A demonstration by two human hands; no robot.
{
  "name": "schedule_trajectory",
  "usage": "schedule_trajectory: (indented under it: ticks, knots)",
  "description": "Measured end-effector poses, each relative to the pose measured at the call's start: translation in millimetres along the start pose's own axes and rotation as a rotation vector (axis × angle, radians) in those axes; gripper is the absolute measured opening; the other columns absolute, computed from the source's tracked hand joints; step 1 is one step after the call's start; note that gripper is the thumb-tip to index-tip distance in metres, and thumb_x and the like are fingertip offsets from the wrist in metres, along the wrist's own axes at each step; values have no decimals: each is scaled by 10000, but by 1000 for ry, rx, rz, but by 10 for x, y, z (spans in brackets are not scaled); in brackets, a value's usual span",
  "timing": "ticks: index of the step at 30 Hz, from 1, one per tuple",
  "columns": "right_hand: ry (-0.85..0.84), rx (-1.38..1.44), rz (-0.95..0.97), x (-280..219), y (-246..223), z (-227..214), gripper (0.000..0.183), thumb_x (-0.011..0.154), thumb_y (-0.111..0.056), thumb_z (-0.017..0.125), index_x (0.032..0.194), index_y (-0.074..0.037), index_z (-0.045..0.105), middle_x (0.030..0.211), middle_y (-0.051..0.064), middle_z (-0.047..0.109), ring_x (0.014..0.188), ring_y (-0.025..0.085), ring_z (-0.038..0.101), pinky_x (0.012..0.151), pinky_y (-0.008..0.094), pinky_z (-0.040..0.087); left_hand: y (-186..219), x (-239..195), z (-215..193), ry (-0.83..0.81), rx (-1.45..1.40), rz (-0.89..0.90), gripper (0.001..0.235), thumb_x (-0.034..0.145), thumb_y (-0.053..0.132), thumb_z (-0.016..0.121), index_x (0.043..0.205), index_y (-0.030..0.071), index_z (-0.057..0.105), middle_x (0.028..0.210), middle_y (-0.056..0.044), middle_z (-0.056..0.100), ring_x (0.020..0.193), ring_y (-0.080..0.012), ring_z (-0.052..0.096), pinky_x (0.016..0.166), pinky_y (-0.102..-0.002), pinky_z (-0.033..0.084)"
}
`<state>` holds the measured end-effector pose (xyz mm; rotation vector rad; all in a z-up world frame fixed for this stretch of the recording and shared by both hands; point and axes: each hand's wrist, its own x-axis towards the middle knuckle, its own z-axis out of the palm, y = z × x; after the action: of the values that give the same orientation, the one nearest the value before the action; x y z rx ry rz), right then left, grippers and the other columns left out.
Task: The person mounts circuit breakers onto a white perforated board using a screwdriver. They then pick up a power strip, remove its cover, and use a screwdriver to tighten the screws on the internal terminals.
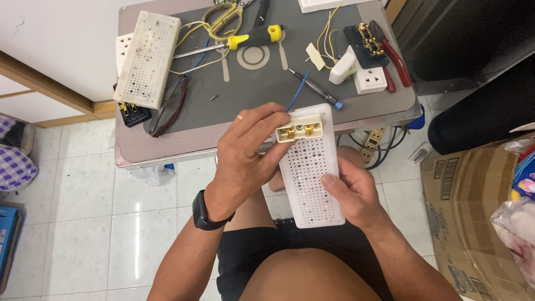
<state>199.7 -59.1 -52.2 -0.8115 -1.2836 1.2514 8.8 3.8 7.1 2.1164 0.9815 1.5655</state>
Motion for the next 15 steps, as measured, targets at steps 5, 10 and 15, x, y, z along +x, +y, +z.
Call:
schedule_trajectory:
  ticks: [5,10,15]
  knots:
    - [-13,-46,-14,58,62,7,285,917,-132,526,1112,59,606,785,172,748,670,192,746,642,323,623,-76,-21,14,-18,28,0,257,772,5,795,1010,65,719,1034,-154,710,917,-333,702,731,-394,588]
    - [-24,3,-18,126,142,-9,279,918,-135,534,1109,57,603,749,174,738,641,177,733,631,311,613,-122,-2,-2,-17,46,-9,254,777,11,795,1012,59,714,1052,-160,702,939,-344,697,745,-408,590]
    - [-25,-41,-40,223,104,-19,272,904,-115,543,1081,81,606,701,202,725,610,174,717,615,311,609,-191,21,-4,-13,68,-17,258,775,17,802,1014,37,708,1067,-168,685,971,-357,683,766,-422,589]
